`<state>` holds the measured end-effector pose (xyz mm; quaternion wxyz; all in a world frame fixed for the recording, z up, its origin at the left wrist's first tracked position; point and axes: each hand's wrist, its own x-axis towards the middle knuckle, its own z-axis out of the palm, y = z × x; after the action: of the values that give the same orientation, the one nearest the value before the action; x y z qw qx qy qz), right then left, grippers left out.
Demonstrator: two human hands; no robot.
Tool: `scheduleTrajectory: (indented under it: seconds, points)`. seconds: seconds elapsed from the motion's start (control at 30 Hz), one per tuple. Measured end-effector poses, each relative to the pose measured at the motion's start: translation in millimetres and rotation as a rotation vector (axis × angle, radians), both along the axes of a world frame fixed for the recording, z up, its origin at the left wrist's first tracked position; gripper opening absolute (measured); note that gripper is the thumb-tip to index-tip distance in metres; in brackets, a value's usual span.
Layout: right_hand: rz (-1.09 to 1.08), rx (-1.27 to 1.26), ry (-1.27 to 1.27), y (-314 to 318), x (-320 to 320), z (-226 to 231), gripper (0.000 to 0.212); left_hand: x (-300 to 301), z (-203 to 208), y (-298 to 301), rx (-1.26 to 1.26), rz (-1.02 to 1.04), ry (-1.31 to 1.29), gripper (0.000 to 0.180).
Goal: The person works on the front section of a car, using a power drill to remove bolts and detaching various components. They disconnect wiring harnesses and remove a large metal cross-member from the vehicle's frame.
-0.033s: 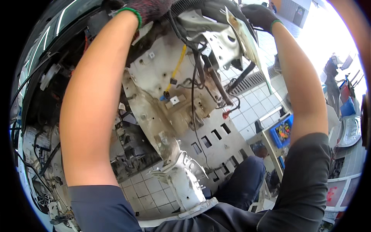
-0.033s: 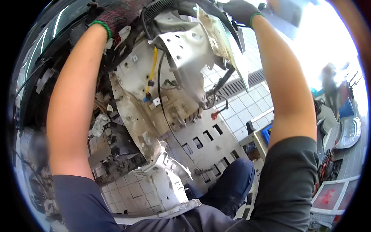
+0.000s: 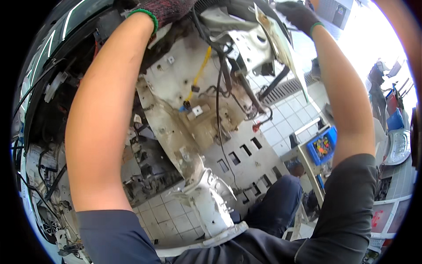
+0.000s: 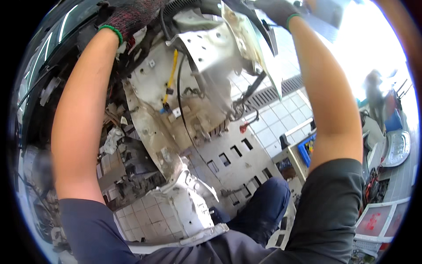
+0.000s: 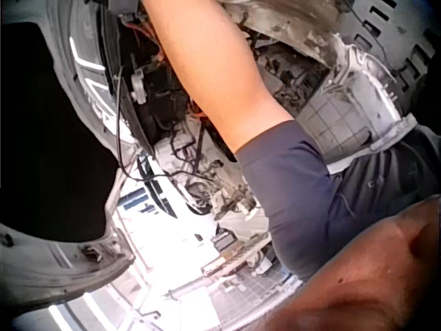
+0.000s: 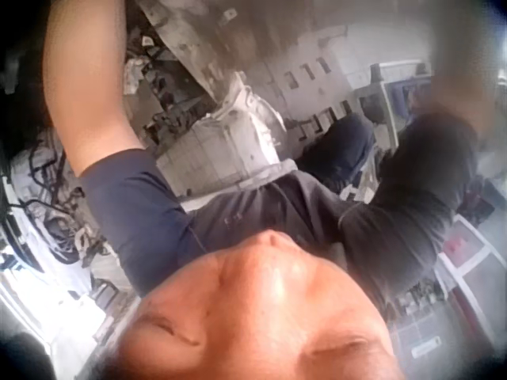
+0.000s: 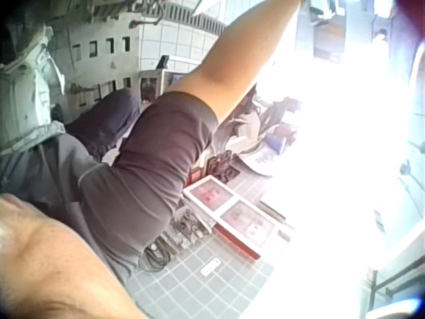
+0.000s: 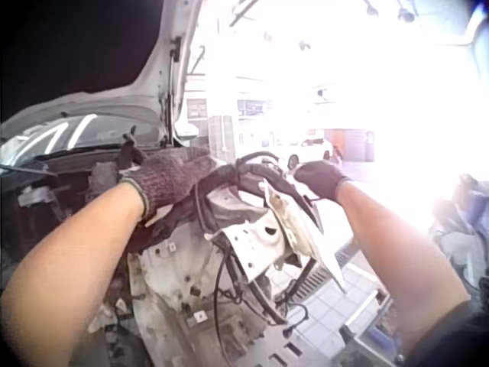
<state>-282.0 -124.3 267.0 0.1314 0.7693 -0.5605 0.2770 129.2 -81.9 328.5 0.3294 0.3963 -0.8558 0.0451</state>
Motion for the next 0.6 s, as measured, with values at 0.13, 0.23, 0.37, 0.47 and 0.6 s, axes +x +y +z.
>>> scheduleTrajectory:
  seconds: [0.13, 0.23, 0.37, 0.47, 0.6]
  points:
    - [0.027, -0.157, -0.365, 122.8, 9.4, -23.6, 0.035, 25.7, -26.0, 92.3, -0.311, -0.01, -0.082, 0.077]
    - [0.071, -0.037, -0.679, 232.0, 23.5, -69.5, 0.043, 66.1, -74.6, 158.9, -0.358, -0.301, -0.1, 0.038]
    - [0.003, 0.188, -1.059, 350.8, 50.4, -178.1, 0.035, 123.9, -159.4, 235.1, 0.12, -0.207, -0.112, 0.043]
    - [-0.137, 0.427, -1.304, 399.4, 91.4, -261.8, 0.034, 147.6, -220.1, 279.8, 0.925, -0.091, 0.24, 0.045]
    - [-0.1, 0.644, -1.329, 425.5, 158.7, -315.2, 0.038, 171.8, -255.0, 333.2, 0.416, -0.23, -0.239, 0.061]
